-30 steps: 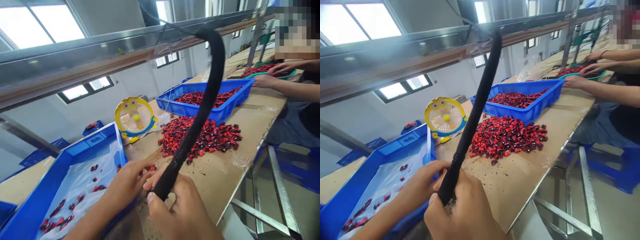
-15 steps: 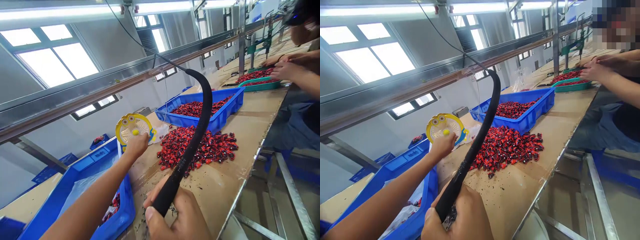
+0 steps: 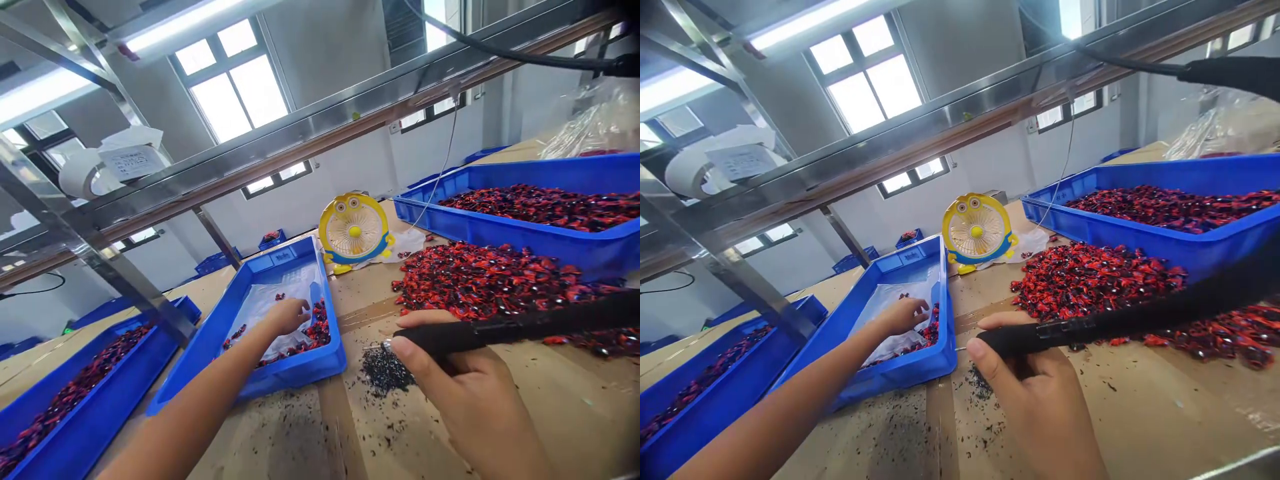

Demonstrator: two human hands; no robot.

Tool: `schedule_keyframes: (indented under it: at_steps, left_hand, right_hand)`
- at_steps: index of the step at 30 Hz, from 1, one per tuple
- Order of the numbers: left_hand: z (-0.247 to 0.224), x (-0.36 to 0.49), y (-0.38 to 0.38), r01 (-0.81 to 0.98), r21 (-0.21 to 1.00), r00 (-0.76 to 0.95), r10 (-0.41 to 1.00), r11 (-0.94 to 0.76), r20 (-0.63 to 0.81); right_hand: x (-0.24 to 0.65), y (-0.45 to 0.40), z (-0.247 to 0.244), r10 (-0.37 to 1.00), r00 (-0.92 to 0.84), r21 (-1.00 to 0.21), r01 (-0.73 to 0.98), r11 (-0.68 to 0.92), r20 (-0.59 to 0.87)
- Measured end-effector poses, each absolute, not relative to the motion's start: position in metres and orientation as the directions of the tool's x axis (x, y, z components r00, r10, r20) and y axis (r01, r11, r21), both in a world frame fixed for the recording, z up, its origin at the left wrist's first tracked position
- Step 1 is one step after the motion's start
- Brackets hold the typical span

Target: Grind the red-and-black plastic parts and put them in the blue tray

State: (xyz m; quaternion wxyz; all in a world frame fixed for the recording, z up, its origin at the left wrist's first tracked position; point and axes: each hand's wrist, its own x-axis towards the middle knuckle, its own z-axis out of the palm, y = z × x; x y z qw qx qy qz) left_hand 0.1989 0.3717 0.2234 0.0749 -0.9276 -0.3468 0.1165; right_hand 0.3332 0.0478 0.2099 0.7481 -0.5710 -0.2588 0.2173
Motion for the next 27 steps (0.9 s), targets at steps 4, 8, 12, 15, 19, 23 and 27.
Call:
schedule_keyframes:
  at_steps: [4,8,12,15,19,23,27]
  left_hand:
    - [0.205,0.205,0.368,0.606,-0.194,0.767,0.631,-0.772,-0.116]
    - [0.200,0.217,0.371,0.583,-0.176,0.788,0.605,-0.793,-0.117]
    - [0.196,0.225,0.373,0.575,-0.151,0.795,0.593,-0.804,-0.131]
    - [0.200,0.227,0.375,0.579,-0.087,0.800,0.585,-0.811,-0.130]
    - [0.227,0.216,0.375,0.591,0.111,0.807,0.585,-0.799,-0.087]
    - [0.259,0.180,0.357,0.548,0.449,0.783,0.622,-0.706,0.021]
    - [0.253,0.135,0.309,0.399,0.767,0.694,0.713,-0.503,0.106]
  right_hand:
    - [0.327,0.052,0.208,0.708,0.694,-0.941,-0.142,0.309,0.128]
    - [0.327,0.056,0.200,0.774,0.614,-0.906,-0.226,0.358,0.153]
    - [0.333,0.058,0.189,0.806,0.555,-0.893,-0.229,0.387,0.206]
    - [0.335,0.059,0.186,0.816,0.544,-0.904,-0.221,0.365,0.196]
    - [0.333,0.059,0.187,0.818,0.547,-0.911,-0.225,0.346,0.176]
    - [0.328,0.057,0.190,0.790,0.598,-0.911,-0.237,0.336,0.136]
    - [0.313,0.058,0.194,0.742,0.663,-0.890,-0.270,0.367,0.105]
